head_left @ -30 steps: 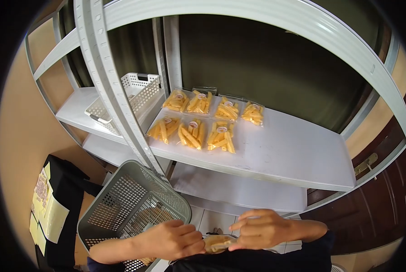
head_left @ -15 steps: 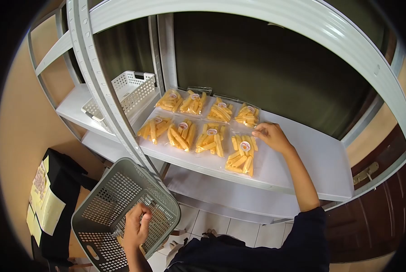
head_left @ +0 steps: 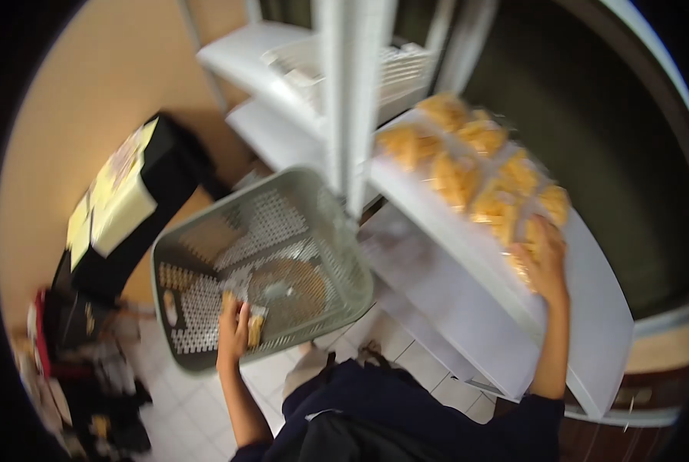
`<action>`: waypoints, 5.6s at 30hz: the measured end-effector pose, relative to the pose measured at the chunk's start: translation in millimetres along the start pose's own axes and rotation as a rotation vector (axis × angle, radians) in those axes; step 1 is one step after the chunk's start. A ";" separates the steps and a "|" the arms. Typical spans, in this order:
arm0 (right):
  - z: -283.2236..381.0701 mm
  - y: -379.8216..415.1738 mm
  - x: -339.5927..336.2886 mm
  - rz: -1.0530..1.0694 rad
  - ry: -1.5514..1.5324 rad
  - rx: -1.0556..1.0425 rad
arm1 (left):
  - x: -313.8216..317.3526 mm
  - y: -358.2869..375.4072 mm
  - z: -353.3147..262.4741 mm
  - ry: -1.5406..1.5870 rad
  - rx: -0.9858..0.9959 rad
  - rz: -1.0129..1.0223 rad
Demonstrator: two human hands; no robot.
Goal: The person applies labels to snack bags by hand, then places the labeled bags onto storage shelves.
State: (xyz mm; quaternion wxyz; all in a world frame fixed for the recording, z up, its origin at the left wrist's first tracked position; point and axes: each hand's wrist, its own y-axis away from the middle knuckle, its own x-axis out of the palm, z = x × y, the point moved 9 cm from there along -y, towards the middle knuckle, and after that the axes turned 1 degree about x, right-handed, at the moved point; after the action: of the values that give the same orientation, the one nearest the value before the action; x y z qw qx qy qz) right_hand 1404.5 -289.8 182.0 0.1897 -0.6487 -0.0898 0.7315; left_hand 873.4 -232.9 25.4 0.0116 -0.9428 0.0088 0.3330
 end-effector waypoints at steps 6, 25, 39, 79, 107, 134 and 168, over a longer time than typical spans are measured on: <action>-13.3 -1.5 14.2 0.212 0.043 0.066 | 1.5 -31.4 149.6 0.102 -0.238 0.078; 300.3 70.8 155.4 0.160 -0.118 -0.164 | 73.6 -11.5 460.0 -0.286 -1.354 -0.243; 376.8 11.4 219.7 0.188 -0.721 0.057 | 108.0 -128.2 268.5 1.220 -0.553 0.267; 189.3 137.9 -106.4 0.040 -0.436 -0.505 | 81.9 143.4 -345.9 -0.029 1.812 0.993; -293.6 2.5 17.7 0.046 -1.005 0.742 | 18.2 20.2 -217.3 0.202 0.370 0.241; 311.7 97.4 108.3 0.243 -0.496 -0.368 | 75.3 -33.4 389.6 -0.420 -0.616 0.373; 346.1 -11.6 79.5 0.221 -0.773 -0.229 | -62.5 -42.2 -141.4 0.269 0.670 -0.209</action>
State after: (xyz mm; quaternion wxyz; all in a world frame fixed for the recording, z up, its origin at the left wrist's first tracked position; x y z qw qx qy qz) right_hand 1059.3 -208.2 162.8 -0.0109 -0.3491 -0.1648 0.9224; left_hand 914.5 -194.0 175.3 0.3522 -0.9178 0.0223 0.1821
